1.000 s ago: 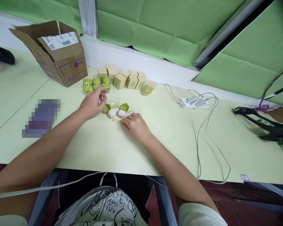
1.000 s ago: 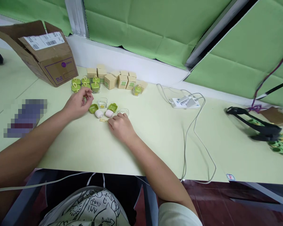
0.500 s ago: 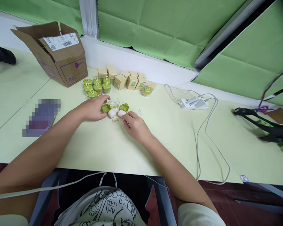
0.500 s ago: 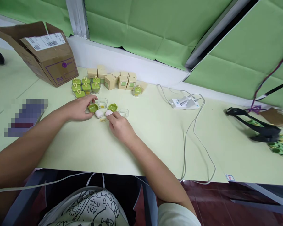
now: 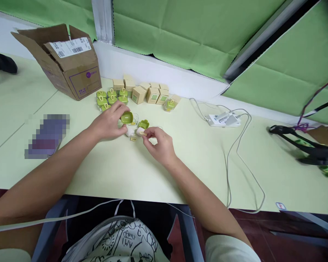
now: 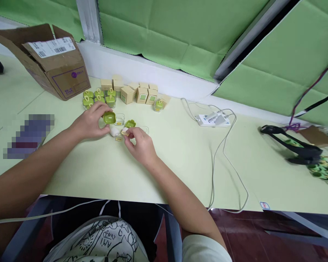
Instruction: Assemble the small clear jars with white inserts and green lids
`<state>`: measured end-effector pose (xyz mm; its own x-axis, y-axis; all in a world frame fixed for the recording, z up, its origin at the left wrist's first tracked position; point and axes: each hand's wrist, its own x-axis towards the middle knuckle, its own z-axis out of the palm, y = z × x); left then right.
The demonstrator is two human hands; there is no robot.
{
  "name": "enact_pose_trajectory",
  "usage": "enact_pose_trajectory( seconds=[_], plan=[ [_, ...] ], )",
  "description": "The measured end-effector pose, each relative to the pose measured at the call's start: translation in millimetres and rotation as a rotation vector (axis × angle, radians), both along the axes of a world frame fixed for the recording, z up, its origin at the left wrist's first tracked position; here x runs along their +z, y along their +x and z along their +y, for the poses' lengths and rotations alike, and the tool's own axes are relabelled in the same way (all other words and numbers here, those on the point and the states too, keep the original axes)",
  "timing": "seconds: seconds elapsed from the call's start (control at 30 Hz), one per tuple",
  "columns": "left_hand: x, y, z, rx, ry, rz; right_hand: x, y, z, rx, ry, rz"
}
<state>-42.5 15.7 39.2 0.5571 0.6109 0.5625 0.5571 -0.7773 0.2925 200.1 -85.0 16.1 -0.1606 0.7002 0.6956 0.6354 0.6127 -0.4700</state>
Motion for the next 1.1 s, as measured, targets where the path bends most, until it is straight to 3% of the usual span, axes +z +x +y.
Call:
enact_pose_trajectory(
  seconds=[0.17,0.53,0.77,1.1],
  plan=[
    [-4.8,16.2,-14.1,-0.137,0.117,-0.081,4.0,-4.9,-5.2,-0.048,0.075,0.052],
    [-8.5,35.5,-34.6,-0.366,0.283,-0.204,9.4,-10.8,-11.0,-0.096,0.041,0.129],
    [-7.9,41.3,-40.6,-0.363,0.376,-0.202,8.0,-10.5,-11.1,-0.159,0.165,0.001],
    [-9.2,43.9,-42.6,-0.367,0.405,-0.219,7.2,-11.6,-11.9,-0.187,0.190,-0.032]
  ],
)
